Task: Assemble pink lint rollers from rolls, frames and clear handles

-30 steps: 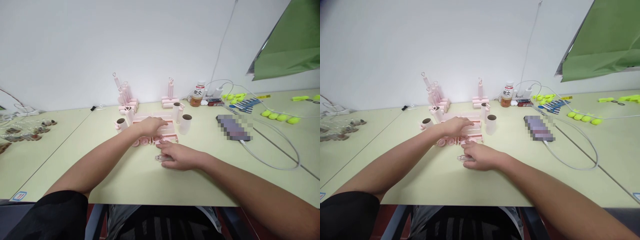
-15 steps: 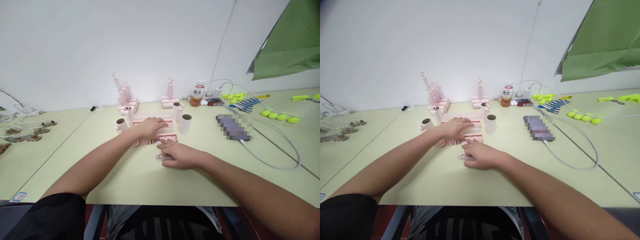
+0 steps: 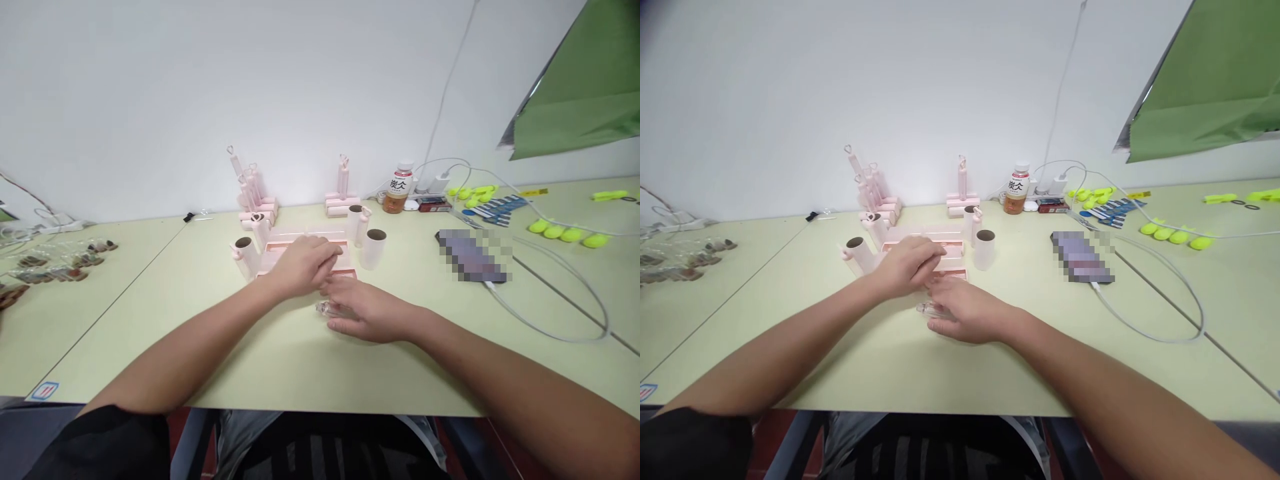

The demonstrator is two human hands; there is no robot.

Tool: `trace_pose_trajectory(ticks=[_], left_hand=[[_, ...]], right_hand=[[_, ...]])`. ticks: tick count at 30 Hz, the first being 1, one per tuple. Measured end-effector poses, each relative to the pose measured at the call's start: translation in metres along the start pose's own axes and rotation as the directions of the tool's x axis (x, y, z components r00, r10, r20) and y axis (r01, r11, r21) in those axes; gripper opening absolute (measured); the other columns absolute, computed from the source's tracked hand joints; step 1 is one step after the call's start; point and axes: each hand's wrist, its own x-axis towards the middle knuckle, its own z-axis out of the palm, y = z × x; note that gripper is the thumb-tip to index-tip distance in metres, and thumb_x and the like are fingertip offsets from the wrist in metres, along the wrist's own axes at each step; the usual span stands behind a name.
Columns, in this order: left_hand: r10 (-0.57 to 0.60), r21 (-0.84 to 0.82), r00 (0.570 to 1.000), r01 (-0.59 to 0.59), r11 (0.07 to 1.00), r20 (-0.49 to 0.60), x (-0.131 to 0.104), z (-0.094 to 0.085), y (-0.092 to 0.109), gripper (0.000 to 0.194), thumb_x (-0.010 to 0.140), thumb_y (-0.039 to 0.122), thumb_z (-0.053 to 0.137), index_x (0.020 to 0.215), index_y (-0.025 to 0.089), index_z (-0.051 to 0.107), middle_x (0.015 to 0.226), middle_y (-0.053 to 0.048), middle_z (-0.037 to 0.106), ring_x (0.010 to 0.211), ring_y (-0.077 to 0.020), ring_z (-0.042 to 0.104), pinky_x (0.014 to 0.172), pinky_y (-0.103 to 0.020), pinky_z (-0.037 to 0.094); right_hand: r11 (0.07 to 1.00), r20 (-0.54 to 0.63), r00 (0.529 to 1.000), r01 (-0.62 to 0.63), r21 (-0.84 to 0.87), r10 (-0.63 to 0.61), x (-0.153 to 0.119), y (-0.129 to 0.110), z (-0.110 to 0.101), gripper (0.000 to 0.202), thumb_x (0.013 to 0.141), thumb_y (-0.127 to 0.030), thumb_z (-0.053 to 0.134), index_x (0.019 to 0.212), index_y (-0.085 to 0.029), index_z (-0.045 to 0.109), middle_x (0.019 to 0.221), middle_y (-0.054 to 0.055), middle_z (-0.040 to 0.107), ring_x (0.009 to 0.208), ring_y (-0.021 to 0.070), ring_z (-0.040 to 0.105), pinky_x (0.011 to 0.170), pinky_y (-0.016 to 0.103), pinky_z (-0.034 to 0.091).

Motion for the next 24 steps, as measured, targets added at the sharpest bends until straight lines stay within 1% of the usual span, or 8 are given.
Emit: trace_pose_trajectory(ticks=[3,5,8,10,13,16,19,24], left_hand=[[-0.054,-0.119,0.997,0.047,0.992,-0.060,-0.024,0.002,0.028,0.034,0.098,0.043,0.036,0.094,0.019,0.060,0.088,-0.006,0.068,0.082,-0.0178,0.062,0.072,-0.030,0.045],[-0.083,-0.165,0.993,0.069,0.984,-0.079,-0.038,0.007,0.038,0.032,0.095,0.046,0.042,0.100,0.019,0.058,0.092,-0.005,0.068,0.083,-0.0184,0.062,0.070,-0.030,0.046],[-0.111,-0.282,0.991,0.087,0.955,-0.071,-0.047,0.014,0.038,0.024,0.096,0.039,0.044,0.102,0.020,0.058,0.091,-0.003,0.069,0.080,-0.0157,0.063,0.068,-0.027,0.046],[-0.134,-0.362,0.981,0.076,0.929,-0.138,-0.048,0.016,0.030,0.021,0.097,0.035,0.044,0.096,0.020,0.058,0.085,-0.002,0.067,0.074,-0.0136,0.061,0.066,-0.025,0.045],[-0.268,-0.471,0.893,0.073,0.879,-0.362,-0.048,0.016,0.012,0.023,0.098,0.037,0.043,0.090,0.019,0.055,0.075,0.000,0.062,0.067,-0.0121,0.057,0.064,-0.025,0.044],[-0.382,-0.523,0.817,0.117,0.844,-0.433,-0.049,0.014,-0.004,0.026,0.098,0.041,0.043,0.087,0.019,0.053,0.070,0.001,0.058,0.062,-0.0118,0.053,0.060,-0.025,0.042],[-0.326,-0.395,0.872,0.172,0.902,-0.365,-0.048,0.010,-0.008,0.025,0.098,0.040,0.044,0.088,0.019,0.055,0.072,0.001,0.061,0.065,-0.0135,0.055,0.062,-0.026,0.041],[-0.094,0.071,0.968,0.114,0.991,-0.234,-0.044,0.006,0.014,0.035,0.095,0.049,0.049,0.100,0.017,0.062,0.088,-0.006,0.069,0.084,-0.0234,0.062,0.079,-0.038,0.040]], right_hand=[[0.996,-0.067,0.995,-0.068,0.051,0.072,-0.003,-0.002,-0.001,0.010,0.085,-0.028,0.058,0.083,-0.018,0.057,0.089,0.007,0.063,0.080,0.0210,0.056,0.071,0.033,0.044],[0.984,-0.069,0.987,-0.133,0.122,0.142,-0.004,-0.001,-0.001,0.007,0.085,-0.024,0.056,0.090,-0.019,0.058,0.080,0.003,0.062,0.069,0.0168,0.054,0.064,0.029,0.041],[0.955,-0.043,0.985,-0.152,0.255,0.168,-0.007,0.001,-0.002,0.016,0.088,-0.027,0.056,0.101,-0.019,0.059,0.071,-0.002,0.056,0.061,0.0130,0.048,0.058,0.026,0.036],[0.913,-0.048,0.982,-0.153,0.379,0.185,-0.009,0.005,-0.006,0.021,0.089,-0.035,0.059,0.102,-0.019,0.058,0.069,-0.004,0.052,0.060,0.0116,0.045,0.056,0.024,0.035],[0.760,0.011,0.955,-0.242,0.603,0.296,-0.011,0.011,-0.014,0.030,0.088,-0.047,0.061,0.090,-0.017,0.057,0.063,-0.005,0.048,0.053,0.0095,0.044,0.051,0.023,0.035],[0.510,0.100,0.919,-0.299,0.806,0.381,-0.011,0.015,-0.018,0.039,0.088,-0.055,0.057,0.076,-0.018,0.054,0.050,-0.007,0.045,0.039,0.0077,0.038,0.042,0.022,0.030],[0.344,0.093,0.888,-0.270,0.899,0.451,-0.010,0.015,-0.017,0.044,0.084,-0.056,0.061,0.064,-0.019,0.047,0.046,-0.007,0.043,0.034,0.0074,0.038,0.038,0.022,0.030],[0.404,0.020,0.876,-0.242,0.882,0.481,-0.006,0.010,-0.008,0.045,0.084,-0.054,0.063,0.060,-0.018,0.050,0.048,-0.003,0.051,0.038,0.0082,0.046,0.039,0.021,0.035]])
